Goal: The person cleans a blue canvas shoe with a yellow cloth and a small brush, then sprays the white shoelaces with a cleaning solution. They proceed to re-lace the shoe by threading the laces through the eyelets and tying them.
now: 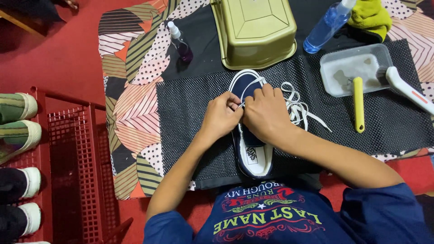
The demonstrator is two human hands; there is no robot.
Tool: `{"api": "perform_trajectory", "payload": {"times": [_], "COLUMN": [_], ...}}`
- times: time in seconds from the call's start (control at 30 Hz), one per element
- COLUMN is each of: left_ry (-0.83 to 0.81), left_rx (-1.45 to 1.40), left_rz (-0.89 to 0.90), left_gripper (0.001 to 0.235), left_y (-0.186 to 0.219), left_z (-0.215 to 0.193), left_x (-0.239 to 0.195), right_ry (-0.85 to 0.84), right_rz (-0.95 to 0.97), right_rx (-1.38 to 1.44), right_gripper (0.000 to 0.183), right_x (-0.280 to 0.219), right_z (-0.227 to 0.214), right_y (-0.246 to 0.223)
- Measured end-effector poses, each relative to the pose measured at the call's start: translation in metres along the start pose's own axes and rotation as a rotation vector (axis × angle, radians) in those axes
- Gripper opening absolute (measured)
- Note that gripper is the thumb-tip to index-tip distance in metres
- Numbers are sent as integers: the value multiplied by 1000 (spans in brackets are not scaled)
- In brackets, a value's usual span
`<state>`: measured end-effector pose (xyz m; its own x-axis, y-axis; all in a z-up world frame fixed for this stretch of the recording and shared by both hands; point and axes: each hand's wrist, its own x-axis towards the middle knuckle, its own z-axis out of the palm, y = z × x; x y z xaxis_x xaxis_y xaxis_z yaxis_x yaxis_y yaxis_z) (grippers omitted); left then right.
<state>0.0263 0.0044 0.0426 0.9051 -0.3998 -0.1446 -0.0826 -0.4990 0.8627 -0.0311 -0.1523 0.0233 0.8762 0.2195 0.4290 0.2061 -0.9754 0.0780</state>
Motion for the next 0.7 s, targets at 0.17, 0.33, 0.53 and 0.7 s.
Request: {"api": "perform_trajectory", "payload": {"times": [0.17, 0.33, 0.53, 0.7], "left_ry": [4, 25, 61, 136], "left_rx": [26, 58, 174, 197], "left_rz": [12, 31, 149, 182], "left_gripper": [18, 18, 16, 17], "left_y": [-1, 10, 19, 28], "left_z": [2, 1, 11, 10], "left_x": [0, -4, -10, -19], "right_ry": [-23, -23, 17, -61], "right_rz": [-72, -94, -114, -163], "right_rx": [-56, -17, -66, 20], "right_gripper": [23, 29, 13, 29], "right_x": [2, -2, -15, -26], "right_z": [6, -10, -43, -87], "right_y": [3, 1, -7, -4]}}
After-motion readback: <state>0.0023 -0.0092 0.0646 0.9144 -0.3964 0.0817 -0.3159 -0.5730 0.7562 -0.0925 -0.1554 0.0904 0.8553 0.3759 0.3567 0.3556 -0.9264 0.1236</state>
